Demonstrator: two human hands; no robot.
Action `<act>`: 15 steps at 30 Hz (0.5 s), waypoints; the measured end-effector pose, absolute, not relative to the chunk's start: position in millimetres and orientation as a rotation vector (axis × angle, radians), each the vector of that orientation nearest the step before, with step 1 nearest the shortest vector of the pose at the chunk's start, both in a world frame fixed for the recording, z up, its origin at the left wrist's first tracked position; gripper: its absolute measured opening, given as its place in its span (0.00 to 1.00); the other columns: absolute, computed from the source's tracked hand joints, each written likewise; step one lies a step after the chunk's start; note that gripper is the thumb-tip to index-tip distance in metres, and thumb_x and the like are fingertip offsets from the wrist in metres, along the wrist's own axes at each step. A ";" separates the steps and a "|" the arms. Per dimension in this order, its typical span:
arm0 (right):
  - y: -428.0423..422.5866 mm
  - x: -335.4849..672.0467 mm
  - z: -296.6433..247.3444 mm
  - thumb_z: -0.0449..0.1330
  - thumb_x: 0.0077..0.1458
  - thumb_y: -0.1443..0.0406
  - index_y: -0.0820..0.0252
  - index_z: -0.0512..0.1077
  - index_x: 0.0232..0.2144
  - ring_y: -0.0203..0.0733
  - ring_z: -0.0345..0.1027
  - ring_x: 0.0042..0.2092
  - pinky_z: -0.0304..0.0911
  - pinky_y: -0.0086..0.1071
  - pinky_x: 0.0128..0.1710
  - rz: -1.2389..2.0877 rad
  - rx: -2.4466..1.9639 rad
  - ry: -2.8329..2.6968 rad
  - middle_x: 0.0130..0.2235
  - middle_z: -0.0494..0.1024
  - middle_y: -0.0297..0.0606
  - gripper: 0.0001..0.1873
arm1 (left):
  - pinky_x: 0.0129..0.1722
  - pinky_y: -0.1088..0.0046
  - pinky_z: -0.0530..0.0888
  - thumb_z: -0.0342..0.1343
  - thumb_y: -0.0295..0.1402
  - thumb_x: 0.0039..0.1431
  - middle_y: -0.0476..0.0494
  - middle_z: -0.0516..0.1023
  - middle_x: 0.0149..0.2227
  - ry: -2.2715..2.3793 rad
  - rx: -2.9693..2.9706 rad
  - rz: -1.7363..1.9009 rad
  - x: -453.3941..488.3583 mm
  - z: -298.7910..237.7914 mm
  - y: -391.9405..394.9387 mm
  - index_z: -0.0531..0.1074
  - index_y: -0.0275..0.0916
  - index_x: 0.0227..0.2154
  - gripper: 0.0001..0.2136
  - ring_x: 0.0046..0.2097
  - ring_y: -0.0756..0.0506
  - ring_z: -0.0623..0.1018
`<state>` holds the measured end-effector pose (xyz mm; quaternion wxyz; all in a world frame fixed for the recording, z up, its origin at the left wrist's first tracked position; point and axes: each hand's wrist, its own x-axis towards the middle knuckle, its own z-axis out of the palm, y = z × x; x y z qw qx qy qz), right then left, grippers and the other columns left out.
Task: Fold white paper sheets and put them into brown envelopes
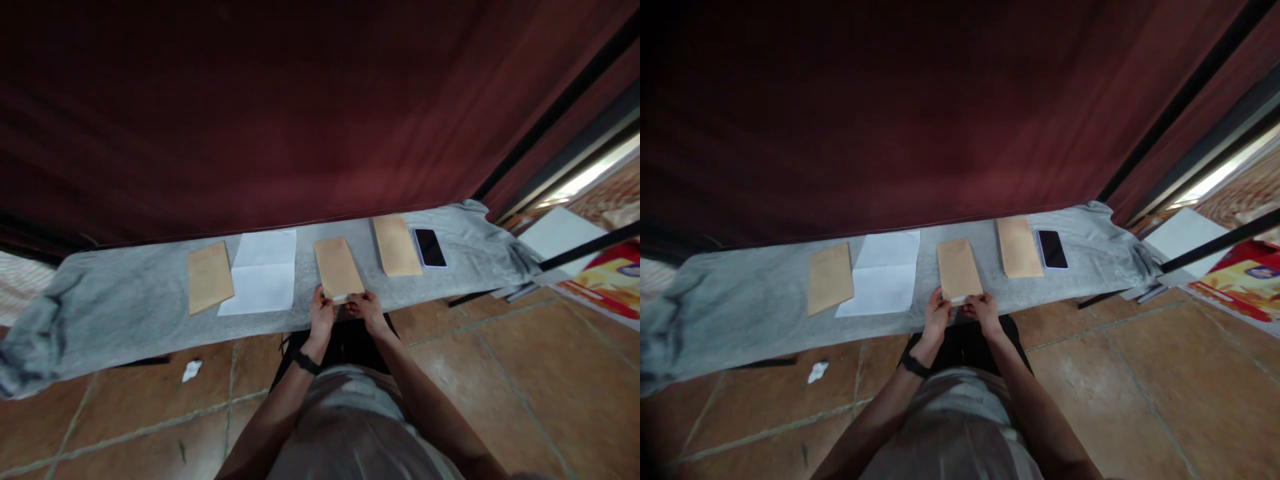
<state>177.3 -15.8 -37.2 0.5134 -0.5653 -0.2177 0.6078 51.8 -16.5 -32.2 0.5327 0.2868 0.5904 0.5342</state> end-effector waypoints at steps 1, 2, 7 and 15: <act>-15.4 177.0 -37.5 0.70 0.40 0.59 0.59 0.69 0.29 0.37 0.73 0.23 0.73 0.29 0.22 1.461 -1.372 -0.534 0.23 0.76 0.32 0.17 | 0.21 0.80 0.65 0.58 0.24 0.48 0.55 0.72 0.25 1.423 0.686 1.262 52.2 -32.6 -16.3 0.72 0.37 0.49 0.22 0.20 0.55 0.67; -14.9 176.8 -37.9 0.70 0.41 0.59 0.59 0.68 0.29 0.37 0.73 0.23 0.73 0.29 0.23 1.460 -1.386 -0.549 0.24 0.76 0.32 0.16 | 0.21 0.80 0.65 0.57 0.23 0.49 0.55 0.72 0.25 1.441 0.689 1.247 52.4 -32.8 -16.2 0.71 0.37 0.50 0.22 0.20 0.55 0.67; -14.8 179.7 -37.6 0.67 0.46 0.58 0.60 0.69 0.32 0.38 0.73 0.24 0.72 0.31 0.24 1.437 -1.469 -0.663 0.24 0.75 0.32 0.15 | 0.21 0.80 0.65 0.55 0.22 0.51 0.56 0.71 0.25 1.492 0.708 1.206 50.9 -33.7 -16.6 0.67 0.37 0.56 0.26 0.20 0.54 0.68; -25.7 190.2 -25.1 0.57 0.63 0.61 0.60 0.64 0.62 0.58 0.68 0.56 0.62 0.54 0.57 0.438 -1.675 -1.640 0.54 0.74 0.55 0.26 | 0.18 0.82 0.63 0.56 0.22 0.51 0.57 0.72 0.25 1.472 0.753 1.230 48.4 -41.4 -16.9 0.63 0.39 0.59 0.30 0.18 0.56 0.67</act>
